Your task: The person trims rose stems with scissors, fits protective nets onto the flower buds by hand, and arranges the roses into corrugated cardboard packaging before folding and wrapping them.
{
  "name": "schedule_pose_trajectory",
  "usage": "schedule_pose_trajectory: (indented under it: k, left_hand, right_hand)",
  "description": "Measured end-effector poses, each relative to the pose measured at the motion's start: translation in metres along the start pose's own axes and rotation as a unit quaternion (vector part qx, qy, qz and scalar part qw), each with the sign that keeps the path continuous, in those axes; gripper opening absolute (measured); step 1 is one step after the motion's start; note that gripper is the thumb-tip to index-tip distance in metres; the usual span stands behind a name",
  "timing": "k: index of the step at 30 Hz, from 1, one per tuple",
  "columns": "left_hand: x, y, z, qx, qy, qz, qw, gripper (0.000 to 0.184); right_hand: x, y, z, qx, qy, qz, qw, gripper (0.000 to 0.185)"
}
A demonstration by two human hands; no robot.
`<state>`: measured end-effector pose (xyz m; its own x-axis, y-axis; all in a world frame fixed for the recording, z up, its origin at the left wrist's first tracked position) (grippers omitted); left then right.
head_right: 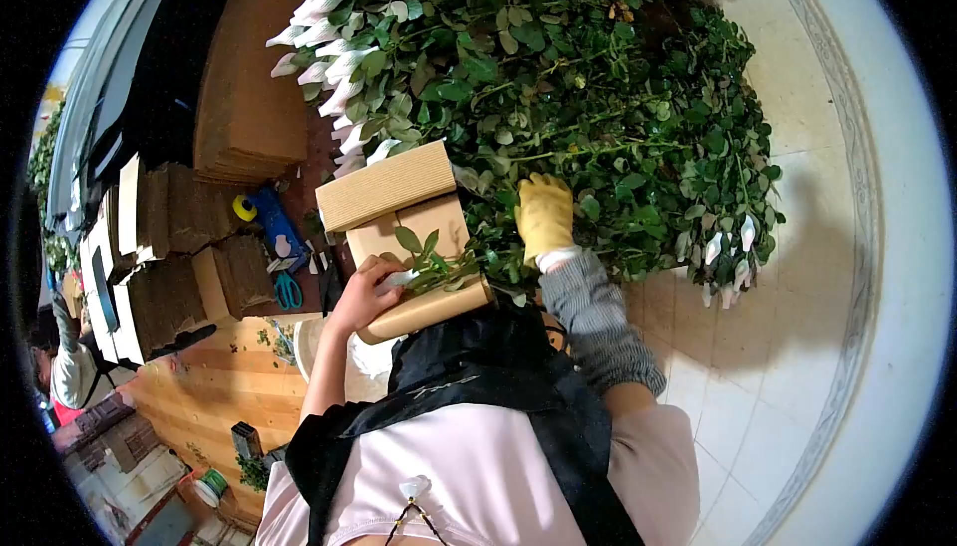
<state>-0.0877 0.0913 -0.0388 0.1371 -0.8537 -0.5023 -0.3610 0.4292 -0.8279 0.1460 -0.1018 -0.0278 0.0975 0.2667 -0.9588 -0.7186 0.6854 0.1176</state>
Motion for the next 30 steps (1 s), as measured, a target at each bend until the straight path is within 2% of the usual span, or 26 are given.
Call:
schedule_pose_trajectory:
  k: [1, 2, 3, 5, 6, 7, 9, 11, 13, 14, 15, 17, 18, 19, 21, 22, 23, 24, 26, 27, 29, 30]
  left_hand:
    - [-0.001, 0.001, -0.001, 0.002, -0.001, 0.001, 1.0, 0.034]
    - [-0.003, 0.001, 0.0, 0.019, -0.013, 0.024, 0.999, 0.034]
    - [-0.004, 0.002, 0.001, 0.032, -0.029, 0.046, 0.998, 0.034]
    - [-0.004, 0.003, 0.001, 0.024, -0.028, 0.045, 0.998, 0.034]
    - [-0.004, 0.005, 0.0, 0.027, -0.03, 0.029, 0.999, 0.035]
    - [-0.004, 0.004, 0.002, 0.034, -0.034, 0.012, 0.999, 0.035]
    - [-0.006, 0.0, 0.003, 0.043, -0.034, 0.026, 0.998, 0.035]
    - [-0.007, -0.001, 0.001, 0.049, -0.038, 0.04, 0.997, 0.035]
    - [-0.006, -0.002, 0.0, 0.058, -0.034, 0.037, 0.997, 0.036]
    - [-0.005, -0.001, 0.0, 0.065, -0.032, 0.039, 0.997, 0.037]
    - [-0.005, 0.0, 0.0, 0.062, -0.033, 0.037, 0.997, 0.037]
    - [-0.007, 0.001, 0.0, 0.074, -0.039, 0.045, 0.996, 0.036]
    - [-0.004, 0.01, 0.002, 0.05, -0.02, 0.052, 0.997, 0.037]
    - [-0.003, 0.017, 0.003, 0.025, -0.025, 0.023, 0.999, 0.04]
    - [-0.009, 0.01, -0.004, 0.056, -0.039, 0.08, 0.994, 0.045]
    - [-0.011, 0.004, -0.004, 0.067, -0.04, 0.105, 0.991, 0.046]
    - [-0.008, 0.001, 0.0, 0.073, -0.028, 0.125, 0.989, 0.048]
    - [-0.007, 0.007, 0.001, 0.025, -0.013, 0.105, 0.994, 0.047]
    - [-0.006, 0.009, -0.001, 0.039, -0.036, 0.096, 0.994, 0.046]
    - [-0.009, 0.009, -0.002, 0.056, -0.057, 0.09, 0.993, 0.045]
    - [-0.01, 0.009, -0.003, 0.068, -0.072, 0.102, 0.99, 0.044]
    - [-0.009, 0.011, -0.002, 0.069, -0.068, 0.073, 0.993, 0.042]
  right_hand:
    - [0.025, -0.015, 0.0, 0.055, 0.095, 0.019, 0.994, 0.018]
    - [0.009, -0.017, 0.003, 0.063, 0.021, 0.056, 0.996, 0.014]
    - [-0.004, -0.03, -0.001, 0.138, -0.074, 0.116, 0.981, 0.015]
    - [-0.047, -0.031, 0.004, 0.159, -0.127, 0.174, 0.963, 0.019]
    - [-0.06, -0.024, 0.011, 0.139, -0.087, 0.129, 0.978, 0.041]
    - [-0.091, -0.01, 0.015, 0.066, -0.144, 0.159, 0.974, 0.042]
    - [-0.087, -0.025, 0.006, 0.105, -0.165, 0.31, 0.93, 0.035]
    - [-0.088, -0.047, -0.011, 0.183, -0.19, 0.314, 0.912, 0.029]
    - [-0.062, -0.081, -0.027, 0.271, -0.205, 0.423, 0.84, 0.027]
    - [-0.07, -0.081, -0.029, 0.238, -0.167, 0.355, 0.889, 0.026]
    - [-0.081, -0.071, -0.024, 0.241, -0.124, 0.42, 0.866, 0.026]
    - [-0.088, -0.045, -0.017, 0.138, -0.074, 0.59, 0.792, 0.026]
    - [-0.087, -0.03, -0.015, 0.09, -0.001, 0.515, 0.853, 0.028]
    - [-0.104, 0.01, 0.002, 0.005, 0.034, 0.464, 0.885, 0.03]
    - [-0.075, 0.034, -0.01, -0.121, 0.023, 0.237, 0.964, 0.044]
    - [-0.063, 0.045, -0.016, -0.103, 0.043, 0.18, 0.977, 0.038]
    - [-0.017, 0.035, -0.034, -0.091, 0.098, 0.132, 0.982, 0.033]
    - [-0.002, 0.033, -0.042, -0.078, 0.111, 0.117, 0.984, 0.031]
    - [0.017, 0.029, -0.05, -0.074, 0.109, 0.112, 0.985, 0.026]
    - [0.003, 0.032, -0.044, -0.067, 0.079, 0.157, 0.982, 0.027]
    - [0.009, 0.019, -0.044, -0.038, 0.099, 0.235, 0.966, 0.034]
    - [0.007, 0.01, -0.044, 0.034, 0.132, 0.301, 0.944, 0.04]
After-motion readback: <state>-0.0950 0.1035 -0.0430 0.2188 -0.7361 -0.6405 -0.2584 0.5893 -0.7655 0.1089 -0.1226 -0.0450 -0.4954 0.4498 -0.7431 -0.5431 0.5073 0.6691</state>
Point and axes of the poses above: each hand's wrist, its own z-axis towards the middle knuckle, its own x-axis out of the palm, y = z × x, the point moved 9 cm from there along z, towards the middle knuckle, and after that the axes turned 6 degrees about -y, right-handed, at the moved point
